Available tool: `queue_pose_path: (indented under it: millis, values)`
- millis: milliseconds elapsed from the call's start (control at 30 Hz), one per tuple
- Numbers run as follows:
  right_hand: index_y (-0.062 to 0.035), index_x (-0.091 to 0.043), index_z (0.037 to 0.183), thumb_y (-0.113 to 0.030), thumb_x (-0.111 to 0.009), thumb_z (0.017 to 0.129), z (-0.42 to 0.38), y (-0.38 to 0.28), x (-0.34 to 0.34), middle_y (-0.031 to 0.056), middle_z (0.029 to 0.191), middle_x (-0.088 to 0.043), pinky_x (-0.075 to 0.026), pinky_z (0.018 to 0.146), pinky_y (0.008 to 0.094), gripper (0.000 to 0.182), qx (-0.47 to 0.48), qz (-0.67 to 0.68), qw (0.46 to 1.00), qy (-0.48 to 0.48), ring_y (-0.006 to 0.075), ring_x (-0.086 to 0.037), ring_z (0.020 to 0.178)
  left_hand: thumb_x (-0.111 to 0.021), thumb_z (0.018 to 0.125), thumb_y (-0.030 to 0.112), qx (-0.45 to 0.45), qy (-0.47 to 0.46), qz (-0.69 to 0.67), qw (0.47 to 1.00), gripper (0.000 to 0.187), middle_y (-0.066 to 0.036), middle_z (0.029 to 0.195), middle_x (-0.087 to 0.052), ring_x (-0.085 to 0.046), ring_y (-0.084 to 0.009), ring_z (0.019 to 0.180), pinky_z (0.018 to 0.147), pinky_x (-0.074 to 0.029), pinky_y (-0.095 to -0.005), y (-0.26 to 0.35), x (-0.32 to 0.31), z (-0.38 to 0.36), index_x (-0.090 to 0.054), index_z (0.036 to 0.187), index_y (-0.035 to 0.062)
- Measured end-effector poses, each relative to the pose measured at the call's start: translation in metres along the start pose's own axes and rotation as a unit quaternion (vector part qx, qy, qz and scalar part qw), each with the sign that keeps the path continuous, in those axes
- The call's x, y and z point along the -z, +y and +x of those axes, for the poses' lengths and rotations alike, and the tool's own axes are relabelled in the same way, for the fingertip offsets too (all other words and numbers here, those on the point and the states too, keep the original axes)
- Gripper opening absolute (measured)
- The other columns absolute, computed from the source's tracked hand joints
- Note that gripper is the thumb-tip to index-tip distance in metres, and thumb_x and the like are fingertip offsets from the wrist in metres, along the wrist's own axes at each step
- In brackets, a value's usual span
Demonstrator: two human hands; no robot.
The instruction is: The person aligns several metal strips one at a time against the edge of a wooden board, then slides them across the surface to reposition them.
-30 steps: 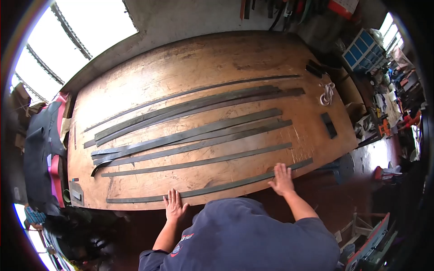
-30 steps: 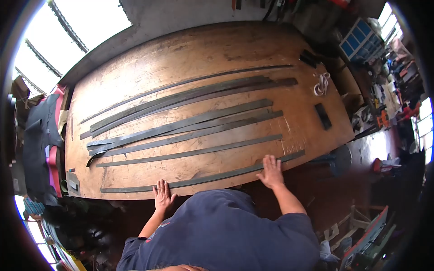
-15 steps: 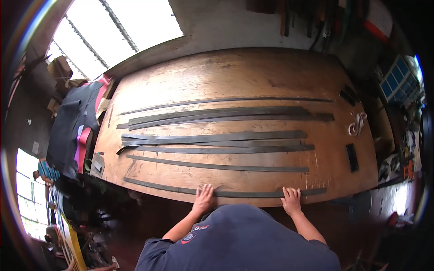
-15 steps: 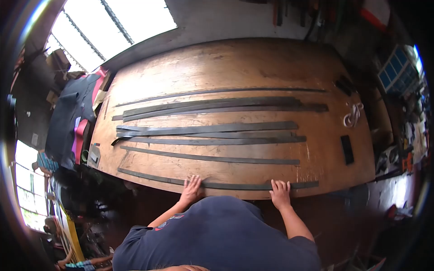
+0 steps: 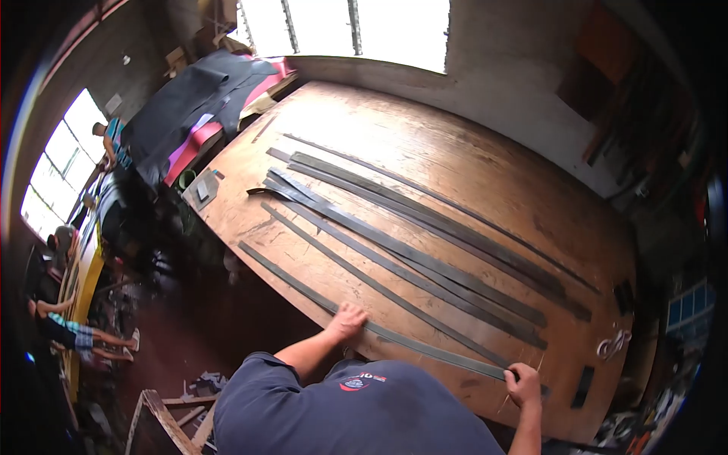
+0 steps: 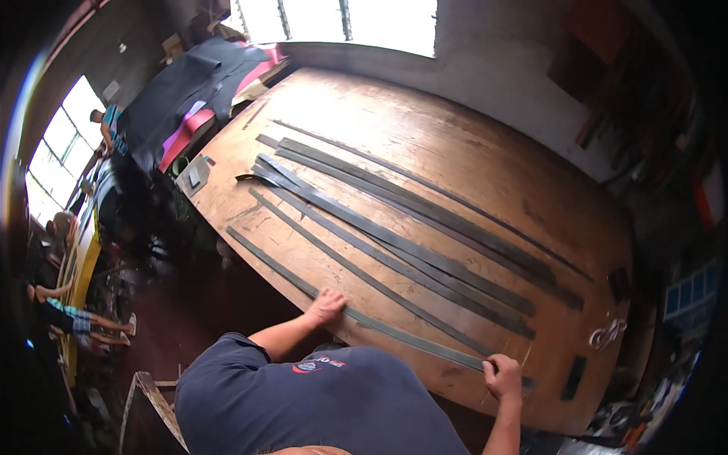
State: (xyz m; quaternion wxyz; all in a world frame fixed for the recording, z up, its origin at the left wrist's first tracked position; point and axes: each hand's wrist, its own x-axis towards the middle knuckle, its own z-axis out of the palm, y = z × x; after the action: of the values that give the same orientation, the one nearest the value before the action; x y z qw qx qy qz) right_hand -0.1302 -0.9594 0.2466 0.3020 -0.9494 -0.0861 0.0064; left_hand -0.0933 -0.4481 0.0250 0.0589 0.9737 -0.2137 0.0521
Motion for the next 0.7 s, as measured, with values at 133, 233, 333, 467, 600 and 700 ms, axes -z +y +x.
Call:
queue_pose_path:
  millis: [133,233,333,467,600,700]
  values:
    - [-0.0040,-0.061,0.078,-0.020,-0.068,0.078,0.008,0.059,0.036,0.0150,0.079,-0.063,-0.044,0.077,0.0432,0.018,-0.040,-0.159,0.985,0.061,0.0356,-0.060,0.079,-0.050,0.081,0.011,0.216,0.055,0.087,0.971,0.019,-0.008,0.098,-0.062,-0.059,-0.0275,0.099,0.099,-0.034,-0.0554,-0.124,0.005,-0.014,-0.064,0.094,0.0145]
    - [-0.0029,-0.059,0.081,-0.022,-0.068,0.081,0.009,0.109,0.055,0.0162,0.083,-0.062,-0.043,0.079,0.0439,0.021,-0.052,-0.217,0.972,0.072,0.0360,-0.058,0.084,-0.048,0.083,0.009,0.320,0.039,0.120,0.939,0.021,-0.007,0.104,-0.061,-0.055,-0.0274,0.111,0.108,-0.023,-0.0661,-0.185,0.078,-0.002,-0.061,0.099,0.0103]
    - [-0.0025,-0.058,0.083,-0.024,-0.067,0.083,0.029,0.139,0.067,0.0161,0.085,-0.061,-0.042,0.079,0.0445,0.023,-0.058,-0.249,0.962,0.095,0.0363,-0.057,0.087,-0.047,0.083,0.004,0.257,0.225,0.191,0.920,0.021,-0.007,0.108,-0.060,-0.050,-0.0262,0.122,0.111,-0.020,-0.0644,-0.223,0.148,0.044,-0.059,0.099,0.0095]
    - [-0.0016,-0.057,0.083,-0.023,-0.062,0.089,0.104,0.139,0.069,0.0162,0.083,-0.060,-0.042,0.075,0.0459,0.023,0.006,-0.241,0.954,0.180,0.0379,-0.058,0.083,-0.045,0.086,0.004,0.256,0.270,0.215,0.903,0.030,-0.008,0.121,-0.058,-0.045,-0.0261,0.130,0.114,-0.019,-0.0603,-0.278,0.231,0.139,-0.057,0.114,0.0085]
    - [-0.0027,-0.059,0.085,-0.024,-0.060,0.091,0.210,0.126,0.044,0.0157,0.084,-0.062,-0.044,0.073,0.0461,0.022,0.058,-0.163,0.965,0.198,0.0383,-0.059,0.081,-0.048,0.089,0.017,0.507,0.025,0.200,0.838,0.072,-0.017,0.161,-0.011,-0.005,-0.0340,0.150,0.116,-0.006,-0.0623,-0.309,0.243,0.203,-0.017,0.155,0.0131]
    - [-0.0032,-0.063,0.088,-0.029,-0.062,0.089,0.268,0.130,0.000,0.0160,0.091,-0.065,-0.045,0.077,0.0459,0.026,0.023,-0.165,0.973,0.158,0.0374,-0.061,0.088,-0.049,0.088,0.019,0.517,0.017,0.171,0.839,0.075,-0.022,0.160,-0.013,-0.006,-0.0369,0.149,0.115,-0.005,-0.0639,-0.292,0.183,0.212,-0.016,0.154,0.0095]
